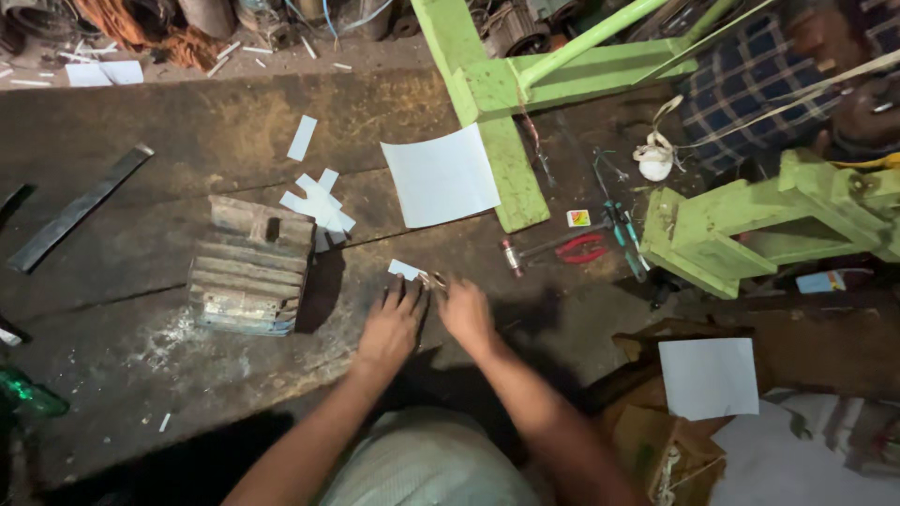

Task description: The person cuts small rectangular pieces of white paper with scissors and inserts them into slots on a stacked metal motor component. The person repeats this process multiple times, placing the paper pieces into different slots on the component.

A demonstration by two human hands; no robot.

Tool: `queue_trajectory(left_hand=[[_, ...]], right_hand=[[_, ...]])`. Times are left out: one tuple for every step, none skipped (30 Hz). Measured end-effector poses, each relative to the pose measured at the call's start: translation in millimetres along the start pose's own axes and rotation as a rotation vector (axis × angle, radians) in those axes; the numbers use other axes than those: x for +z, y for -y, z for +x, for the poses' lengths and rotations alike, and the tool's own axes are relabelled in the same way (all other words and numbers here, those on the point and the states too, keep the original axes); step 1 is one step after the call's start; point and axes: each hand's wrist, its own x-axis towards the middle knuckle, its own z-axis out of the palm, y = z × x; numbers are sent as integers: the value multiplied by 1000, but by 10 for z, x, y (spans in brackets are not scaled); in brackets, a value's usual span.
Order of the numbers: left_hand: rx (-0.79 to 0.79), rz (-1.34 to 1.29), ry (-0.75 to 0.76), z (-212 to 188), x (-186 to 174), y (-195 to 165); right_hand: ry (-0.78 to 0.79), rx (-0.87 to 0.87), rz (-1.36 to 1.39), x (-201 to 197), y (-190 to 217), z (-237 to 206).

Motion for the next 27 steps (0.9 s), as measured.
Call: queue_trajectory(left_hand=[[-16, -22, -3, -8, 27, -12], [-32, -45, -8, -4, 57, -35], [-50, -69, -14, -5, 88, -74], [-54, -64, 7, -13, 117, -133], [-49, -56, 28, -30, 139, -169], [-43, -45, 42, -45, 161, -191], [-46, -56, 35, -62, 179, -211], [-49, -63, 25, -73, 194, -196], [-47, -68, 17, -73, 207, -160], [-34, -62, -32, -84, 220, -116], [-23, -64, -75, -98, 233, -82], [-16, -70, -118, -105, 249, -71], [-26, -74, -88, -100, 267, -82], [-34, -76, -56, -94, 285, -102], [-37, -71, -24, -99, 300, -138], [-49, -92, 25, -95, 308, -178], [-62, -111, 64, -69, 312, -215], [-78, -132, 101, -47, 310, -259], [-49, -140, 94, -21, 298, -273], [-19, -145, 90, -1, 277, -268], [18, -149, 91, 8, 244, -240], [47, -175, 46, 11, 198, -162], [71, -208, -1, 11, 140, -76], [89, -249, -46, 14, 83, -35], [107, -328, -94, 12, 19, -5], [124, -404, -141, -10, -59, 23], [141, -477, -185, -24, -144, 35]], right_hand=[[-50, -71, -41, 24, -1, -46], [-101, -144, -83, 26, -19, -70], [-151, -218, -125, 14, -45, -74], [-106, -209, -156, -15, -86, -55], [-66, -195, -185, -44, -123, -4], [-34, -184, -216, -77, -162, 62], [73, -112, -164, -110, -192, 121], [175, -44, -111, -119, -203, 157], [275, 28, -54, -119, -204, 173], [202, -46, -44, -102, -200, 173], [137, -116, -37, -73, -192, 128], [77, -187, -34, -37, -180, 53], [15, -235, -89, -7, -187, 0], [-48, -282, -140, 28, -198, -56], [-117, -327, -186, 58, -219, -98], [-66, -261, -185, 70, -254, -74], [-20, -202, -186, 73, -293, -6], [27, -145, -190, 55, -345, 66], [116, -94, -163, 13, -385, 143], [206, -41, -134, -32, -403, 188], [295, 17, -100, -55, -414, 210], [287, 90, 18, -52, -419, 222], [284, 159, 129, -74, -379, 192], [289, 228, 235, -113, -326, 119], [331, 308, 587, -156, -251, 15], [370, 387, 939, -210, -165, -38], [340, 397, 1019, -281, -76, -63]])
